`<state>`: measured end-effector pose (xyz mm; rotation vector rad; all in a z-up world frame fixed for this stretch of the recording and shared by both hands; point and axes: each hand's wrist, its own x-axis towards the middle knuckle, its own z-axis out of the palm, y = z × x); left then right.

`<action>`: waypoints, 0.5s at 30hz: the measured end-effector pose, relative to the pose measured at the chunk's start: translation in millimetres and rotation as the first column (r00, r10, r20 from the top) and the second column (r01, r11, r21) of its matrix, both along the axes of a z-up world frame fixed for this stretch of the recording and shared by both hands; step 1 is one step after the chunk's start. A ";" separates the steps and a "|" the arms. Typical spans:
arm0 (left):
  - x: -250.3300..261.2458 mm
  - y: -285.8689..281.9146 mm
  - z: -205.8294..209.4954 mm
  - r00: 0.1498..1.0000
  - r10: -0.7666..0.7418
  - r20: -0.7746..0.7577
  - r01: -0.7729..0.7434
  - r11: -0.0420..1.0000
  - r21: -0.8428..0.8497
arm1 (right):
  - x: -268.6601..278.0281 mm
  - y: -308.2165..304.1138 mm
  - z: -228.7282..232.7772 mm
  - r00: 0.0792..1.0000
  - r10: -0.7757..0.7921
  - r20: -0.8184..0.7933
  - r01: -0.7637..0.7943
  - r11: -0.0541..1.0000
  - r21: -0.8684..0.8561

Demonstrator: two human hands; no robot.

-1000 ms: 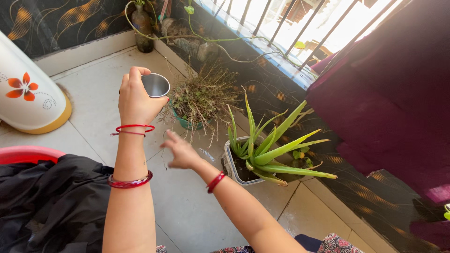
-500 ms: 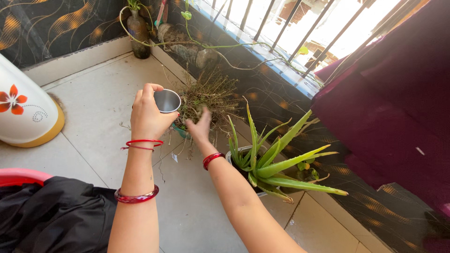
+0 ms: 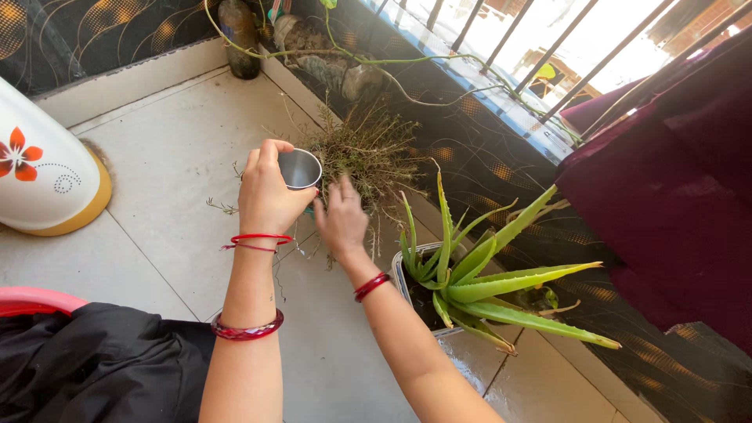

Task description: The person waters two potted plants on a balcony using a metal cup. They pour water onto the soil of a small dry plant and an aloe vera plant, then move the cup and other items near the stairs.

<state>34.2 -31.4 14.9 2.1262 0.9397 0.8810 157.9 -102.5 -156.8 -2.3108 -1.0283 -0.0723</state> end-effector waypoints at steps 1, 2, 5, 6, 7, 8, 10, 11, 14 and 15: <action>1.4 0.2 -0.3 1.000 0.002 0.001 -0.002 1.000 0.003 | 7.4 -1.6 8.8 0.998 -0.060 0.011 0.060 0.998 -0.001; 3.1 0.6 -0.7 1.000 0.004 0.001 -0.004 1.000 0.007 | 16.4 -1.5 15.8 0.993 -0.120 0.022 0.120 0.993 -0.001; 7.1 0.0 -4.5 1.000 -0.019 0.013 0.019 1.000 0.023 | 45.5 5.4 23.7 0.946 -0.286 0.153 0.282 0.958 0.048; 9.6 -0.2 -6.8 1.000 -0.016 0.011 0.016 1.000 0.013 | 47.8 8.7 19.0 0.967 -0.236 0.098 0.237 0.972 0.005; 12.7 0.2 -9.5 1.000 -0.014 0.009 0.014 1.000 0.002 | 47.3 14.7 12.0 0.981 -0.188 0.040 0.189 0.981 -0.036; 16.4 0.4 -12.9 1.000 -0.013 0.007 0.013 1.000 -0.008 | 45.3 20.9 3.8 0.990 -0.142 -0.020 0.141 0.987 -0.073; 25.3 -0.6 -21.7 0.997 -0.005 0.077 0.005 1.000 0.003 | 24.8 24.5 -20.0 0.984 0.039 -0.172 -0.044 0.999 -0.021; 30.2 -1.4 -27.0 0.994 0.000 0.113 -0.001 1.000 0.008 | 16.4 23.1 -30.1 0.986 0.108 -0.129 -0.110 0.994 -0.008; 37.8 -5.9 -46.7 0.988 -0.003 0.154 -0.007 0.998 0.061 | -0.8 15.7 -49.7 0.968 0.251 -0.026 -0.252 0.966 -0.051; 38.7 -6.5 -53.0 0.989 0.000 0.145 -0.009 0.998 0.061 | -3.7 12.8 -51.7 0.968 0.252 -0.008 -0.251 0.962 -0.110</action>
